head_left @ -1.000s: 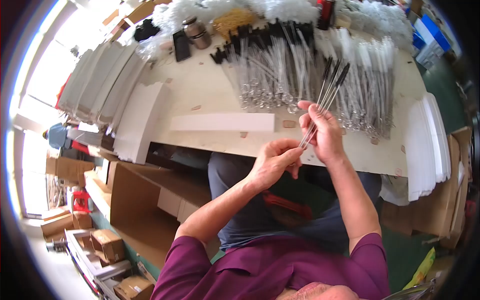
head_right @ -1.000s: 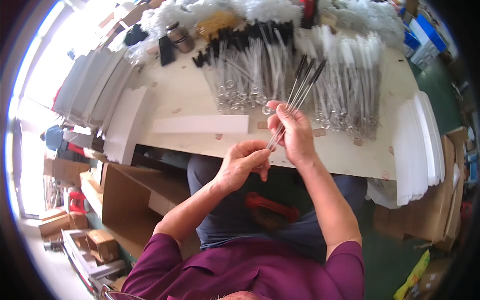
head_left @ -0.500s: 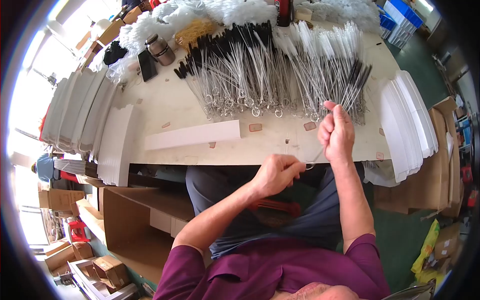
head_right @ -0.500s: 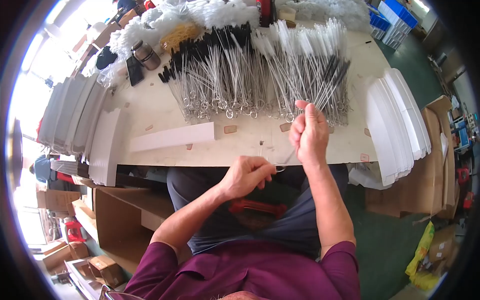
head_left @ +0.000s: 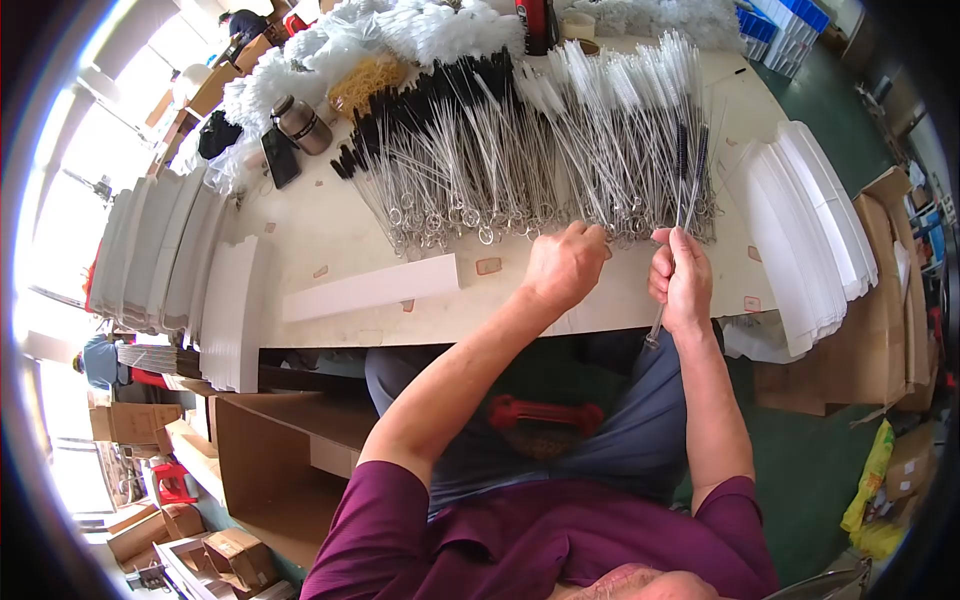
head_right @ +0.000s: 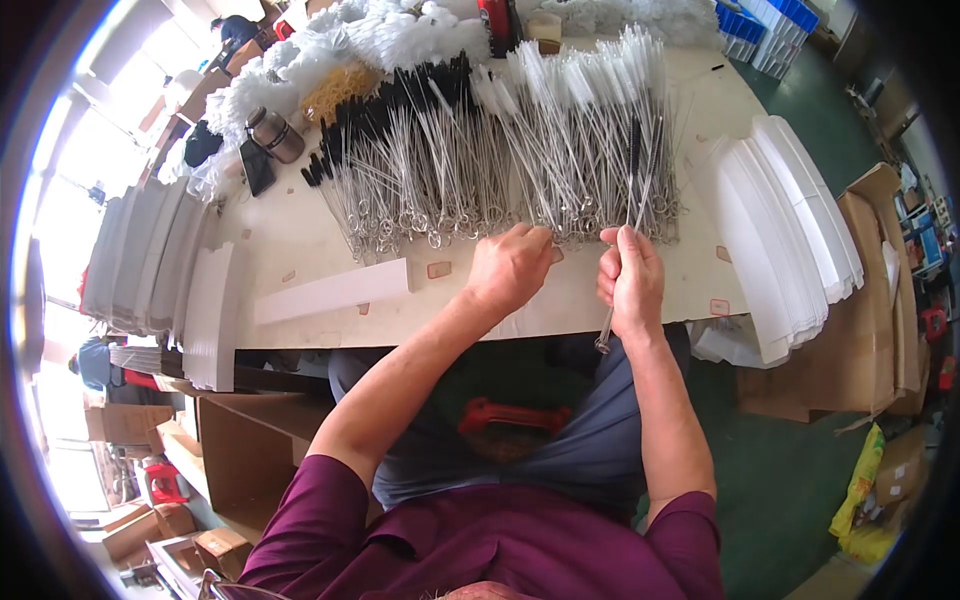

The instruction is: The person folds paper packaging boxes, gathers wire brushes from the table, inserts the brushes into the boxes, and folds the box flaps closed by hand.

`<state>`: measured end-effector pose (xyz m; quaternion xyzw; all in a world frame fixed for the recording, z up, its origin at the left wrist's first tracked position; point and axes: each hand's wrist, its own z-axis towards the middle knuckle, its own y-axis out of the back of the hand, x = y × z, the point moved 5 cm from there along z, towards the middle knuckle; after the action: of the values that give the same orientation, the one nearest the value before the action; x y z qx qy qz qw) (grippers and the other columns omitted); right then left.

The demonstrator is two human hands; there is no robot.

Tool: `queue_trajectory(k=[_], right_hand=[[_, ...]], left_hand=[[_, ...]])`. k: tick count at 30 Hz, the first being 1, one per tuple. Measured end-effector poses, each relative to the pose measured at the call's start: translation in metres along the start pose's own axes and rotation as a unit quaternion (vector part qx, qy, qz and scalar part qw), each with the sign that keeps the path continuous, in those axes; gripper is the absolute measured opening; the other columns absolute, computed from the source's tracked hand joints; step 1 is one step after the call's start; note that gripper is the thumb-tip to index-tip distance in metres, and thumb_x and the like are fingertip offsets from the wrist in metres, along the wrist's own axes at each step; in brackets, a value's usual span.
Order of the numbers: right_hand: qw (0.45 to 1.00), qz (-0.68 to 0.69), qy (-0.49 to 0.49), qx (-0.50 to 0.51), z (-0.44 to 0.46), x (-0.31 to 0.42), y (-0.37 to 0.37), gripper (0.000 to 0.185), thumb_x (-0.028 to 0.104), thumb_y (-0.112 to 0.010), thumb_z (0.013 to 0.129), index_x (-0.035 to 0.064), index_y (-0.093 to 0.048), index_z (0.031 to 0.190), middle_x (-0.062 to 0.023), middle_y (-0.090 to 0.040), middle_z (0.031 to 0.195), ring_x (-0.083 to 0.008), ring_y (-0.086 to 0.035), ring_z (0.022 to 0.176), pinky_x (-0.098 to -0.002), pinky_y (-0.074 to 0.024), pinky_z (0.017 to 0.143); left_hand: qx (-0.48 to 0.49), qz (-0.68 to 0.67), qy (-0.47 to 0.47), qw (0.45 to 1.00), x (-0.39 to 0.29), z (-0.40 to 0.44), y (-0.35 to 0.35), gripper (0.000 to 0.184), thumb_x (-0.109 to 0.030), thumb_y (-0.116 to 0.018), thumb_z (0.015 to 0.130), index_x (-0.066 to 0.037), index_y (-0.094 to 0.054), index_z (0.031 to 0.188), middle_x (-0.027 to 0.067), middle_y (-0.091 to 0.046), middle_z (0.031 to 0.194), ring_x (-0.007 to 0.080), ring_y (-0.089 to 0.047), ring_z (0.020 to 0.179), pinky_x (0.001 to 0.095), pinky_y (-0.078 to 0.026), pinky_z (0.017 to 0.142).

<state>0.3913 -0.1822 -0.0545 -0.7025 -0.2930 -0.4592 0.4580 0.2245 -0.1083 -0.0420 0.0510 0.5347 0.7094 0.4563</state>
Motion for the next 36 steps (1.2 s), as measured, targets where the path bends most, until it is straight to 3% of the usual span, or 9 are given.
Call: queue_trajectory(k=[10, 12, 17, 18, 22, 24, 26, 30, 36], right_hand=[[1.000, 0.005, -0.011, 0.000, -0.001, -0.001, -0.011, 0.031, 0.035, -0.054, 0.109, 0.0059, -0.062, 0.104, 0.0044, -0.043, 0.065, -0.0057, -0.037, 0.048, -0.0243, -0.0272, 0.042], [1.000, 0.010, -0.013, 0.006, 0.001, 0.000, -0.009, 0.031, 0.035, -0.054, 0.109, 0.0058, -0.062, 0.104, 0.0043, -0.043, 0.065, -0.0056, -0.036, 0.048, -0.0244, -0.0269, 0.042], [1.000, -0.012, 0.010, 0.018, 0.009, 0.013, -0.028, 0.030, 0.033, -0.053, 0.109, 0.0050, -0.061, 0.100, -0.0019, -0.060, 0.073, -0.0129, -0.058, 0.056, -0.0286, -0.0485, 0.047], [0.996, 0.006, -0.005, 0.086, 0.016, 0.015, -0.037, 0.030, 0.030, -0.051, 0.110, 0.0033, -0.060, 0.099, -0.0092, -0.069, 0.086, -0.0205, -0.070, 0.071, -0.0353, -0.0604, 0.062], [0.994, 0.027, -0.039, 0.102, 0.042, 0.029, -0.091, 0.029, 0.025, -0.049, 0.110, 0.0005, -0.059, 0.099, -0.0184, -0.071, 0.101, -0.0284, -0.073, 0.090, -0.0422, -0.0622, 0.082], [0.983, 0.084, -0.078, 0.144, 0.064, 0.016, -0.108, 0.026, 0.021, -0.048, 0.110, -0.0028, -0.056, 0.101, -0.0303, -0.064, 0.121, -0.0391, -0.066, 0.114, -0.0507, -0.0550, 0.103], [0.983, 0.075, -0.100, 0.132, 0.079, 0.006, -0.116, 0.025, 0.020, -0.049, 0.109, -0.0034, -0.055, 0.102, -0.0325, -0.060, 0.127, -0.0422, -0.062, 0.121, -0.0525, -0.0516, 0.108], [0.985, 0.081, -0.110, 0.101, 0.098, -0.021, -0.113, 0.026, 0.020, -0.051, 0.109, -0.0050, -0.053, 0.104, -0.0355, -0.052, 0.135, -0.0468, -0.054, 0.132, -0.0560, -0.0456, 0.115], [0.988, 0.074, -0.098, 0.094, 0.109, -0.033, -0.108, 0.027, 0.023, -0.050, 0.109, -0.0033, -0.053, 0.105, -0.0322, -0.057, 0.131, -0.0457, -0.057, 0.129, -0.0543, -0.0486, 0.112]], left_hand=[[-0.048, 0.024, -0.027, 0.998, -0.003, -0.002, -0.006, 0.018, -0.020, -0.071, 0.089, -0.006, -0.060, 0.085, 0.0111, -0.064, 0.079, 0.0337, -0.068, 0.069, 0.0454, -0.056, 0.059], [-0.096, -0.010, -0.040, 0.995, -0.004, -0.007, 0.010, 0.013, -0.012, -0.072, 0.087, -0.005, -0.061, 0.086, 0.0110, -0.065, 0.080, 0.0297, -0.069, 0.068, 0.0407, -0.057, 0.058], [-0.173, -0.165, 0.039, 0.970, 0.005, -0.005, 0.060, 0.010, 0.002, -0.070, 0.083, -0.001, -0.063, 0.089, 0.0122, -0.066, 0.085, 0.0230, -0.070, 0.071, 0.0318, -0.060, 0.062], [-0.179, -0.170, 0.038, 0.968, 0.004, -0.003, 0.069, 0.009, 0.002, -0.069, 0.084, -0.001, -0.062, 0.089, 0.0130, -0.067, 0.088, 0.0232, -0.071, 0.074, 0.0319, -0.061, 0.063], [-0.222, -0.206, 0.009, 0.953, -0.002, 0.013, 0.101, 0.011, 0.000, -0.068, 0.083, -0.001, -0.059, 0.089, 0.0150, -0.067, 0.099, 0.0267, -0.070, 0.075, 0.0338, -0.060, 0.062], [-0.219, -0.216, 0.003, 0.952, -0.006, 0.021, 0.115, 0.010, 0.002, -0.067, 0.084, 0.000, -0.060, 0.090, 0.0162, -0.069, 0.104, 0.0253, -0.072, 0.081, 0.0332, -0.061, 0.068], [-0.212, -0.229, -0.005, 0.950, -0.012, 0.028, 0.128, 0.006, 0.003, -0.065, 0.088, 0.001, -0.062, 0.093, 0.0151, -0.071, 0.110, 0.0194, -0.072, 0.090, 0.0306, -0.061, 0.075], [-0.200, -0.324, 0.030, 0.924, -0.012, 0.032, 0.151, 0.004, 0.006, -0.058, 0.095, 0.004, -0.061, 0.096, 0.0149, -0.069, 0.112, 0.0144, -0.069, 0.095, 0.0274, -0.059, 0.073], [-0.235, -0.420, 0.051, 0.875, 0.001, 0.021, 0.243, 0.013, -0.004, -0.051, 0.100, 0.004, -0.061, 0.097, 0.0206, -0.071, 0.102, 0.0313, -0.075, 0.089, 0.0380, -0.064, 0.065]])
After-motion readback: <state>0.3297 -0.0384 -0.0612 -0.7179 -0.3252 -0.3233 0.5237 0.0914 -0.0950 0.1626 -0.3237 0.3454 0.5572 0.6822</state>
